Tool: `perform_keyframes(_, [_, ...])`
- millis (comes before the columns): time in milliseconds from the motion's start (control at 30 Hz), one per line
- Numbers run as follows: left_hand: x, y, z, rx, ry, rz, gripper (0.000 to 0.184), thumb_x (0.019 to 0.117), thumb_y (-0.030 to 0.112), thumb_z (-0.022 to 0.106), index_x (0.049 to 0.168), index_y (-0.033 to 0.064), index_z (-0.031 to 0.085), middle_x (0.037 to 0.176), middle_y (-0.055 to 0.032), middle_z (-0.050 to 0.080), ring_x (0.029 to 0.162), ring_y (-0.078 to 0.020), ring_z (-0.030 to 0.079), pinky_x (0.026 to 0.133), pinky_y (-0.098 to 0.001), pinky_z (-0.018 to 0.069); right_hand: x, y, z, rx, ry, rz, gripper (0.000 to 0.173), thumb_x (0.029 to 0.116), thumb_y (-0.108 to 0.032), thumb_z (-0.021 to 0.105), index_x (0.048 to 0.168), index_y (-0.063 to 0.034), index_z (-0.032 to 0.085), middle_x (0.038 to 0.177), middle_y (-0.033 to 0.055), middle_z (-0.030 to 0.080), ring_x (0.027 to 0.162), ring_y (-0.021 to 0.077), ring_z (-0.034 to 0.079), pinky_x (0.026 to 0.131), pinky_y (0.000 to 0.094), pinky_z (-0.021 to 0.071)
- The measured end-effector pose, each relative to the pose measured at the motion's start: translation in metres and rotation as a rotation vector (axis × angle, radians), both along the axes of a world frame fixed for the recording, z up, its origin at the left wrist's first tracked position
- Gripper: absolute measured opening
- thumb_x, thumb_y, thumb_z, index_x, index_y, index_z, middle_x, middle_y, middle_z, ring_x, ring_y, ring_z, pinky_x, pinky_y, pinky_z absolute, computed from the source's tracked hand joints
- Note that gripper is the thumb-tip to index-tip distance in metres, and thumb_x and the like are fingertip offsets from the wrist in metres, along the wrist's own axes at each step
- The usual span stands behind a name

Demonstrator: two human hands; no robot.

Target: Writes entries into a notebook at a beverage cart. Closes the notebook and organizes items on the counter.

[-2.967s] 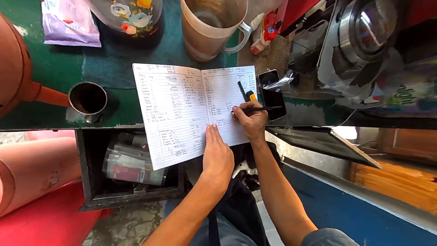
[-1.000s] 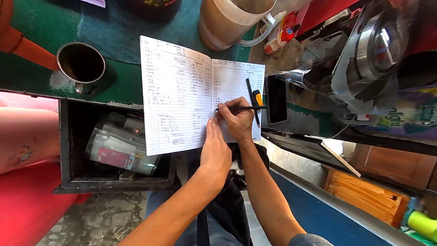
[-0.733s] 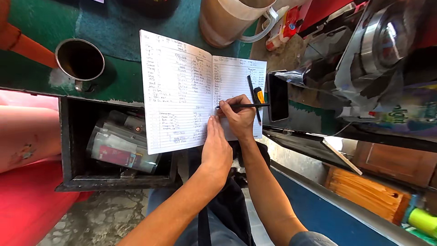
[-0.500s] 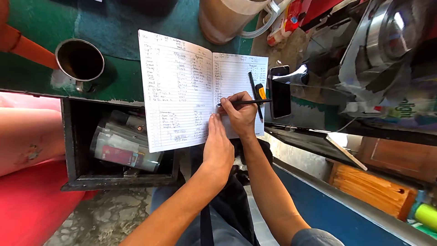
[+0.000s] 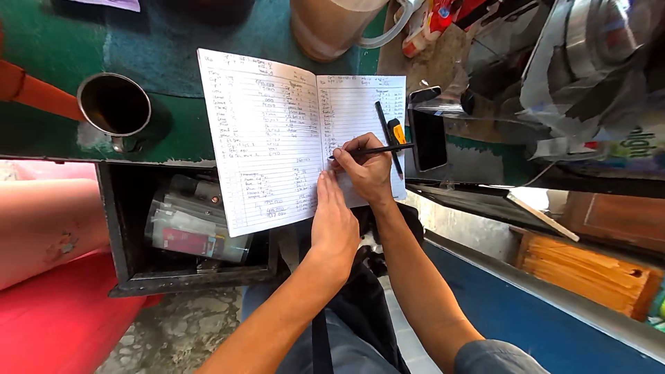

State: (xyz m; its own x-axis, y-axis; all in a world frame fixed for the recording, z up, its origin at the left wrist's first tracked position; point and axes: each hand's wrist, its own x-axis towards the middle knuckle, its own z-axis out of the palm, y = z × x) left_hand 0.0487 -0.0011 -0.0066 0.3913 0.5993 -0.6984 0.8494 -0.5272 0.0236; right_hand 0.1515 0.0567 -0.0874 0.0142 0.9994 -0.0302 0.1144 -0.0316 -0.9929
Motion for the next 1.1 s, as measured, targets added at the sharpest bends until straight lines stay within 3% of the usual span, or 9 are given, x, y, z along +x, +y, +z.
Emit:
perform_keyframes(467, [0.0009,-0.0007,-0.0005,0.016,-0.009,-0.018,0.042,0.1065,0.002,0.031,0.131,-0.0091,0.063,0.16,-0.0374,0.027,0.154,-0.0479,0.018,0.126,-0.0592,0.0108,0.0018,0.0018,-0.0008,0.014,-0.025,0.022,0.015,0.0876,-0.002,0.078,0.092,-0.0016,0.064,0.084,0.0079,0.071,0.068,0.0162,0.071,0.062,0.0323,0.0638])
perform_keyframes(1100, [0.0018,0.0015,0.0019,-0.02,0.014,-0.025,0.043,0.1073,0.003,0.029,0.134,-0.0092,0.06,0.161,-0.0386,0.021,0.155,-0.0481,0.015,0.126,-0.0577,0.0093,0.0033,-0.0015,0.0027,-0.005,0.016,-0.044,0.015,0.089,0.0,0.076,0.094,-0.0022,0.062,0.082,0.0084,0.074,0.068,0.0181,0.074,0.062,0.0329,0.0656])
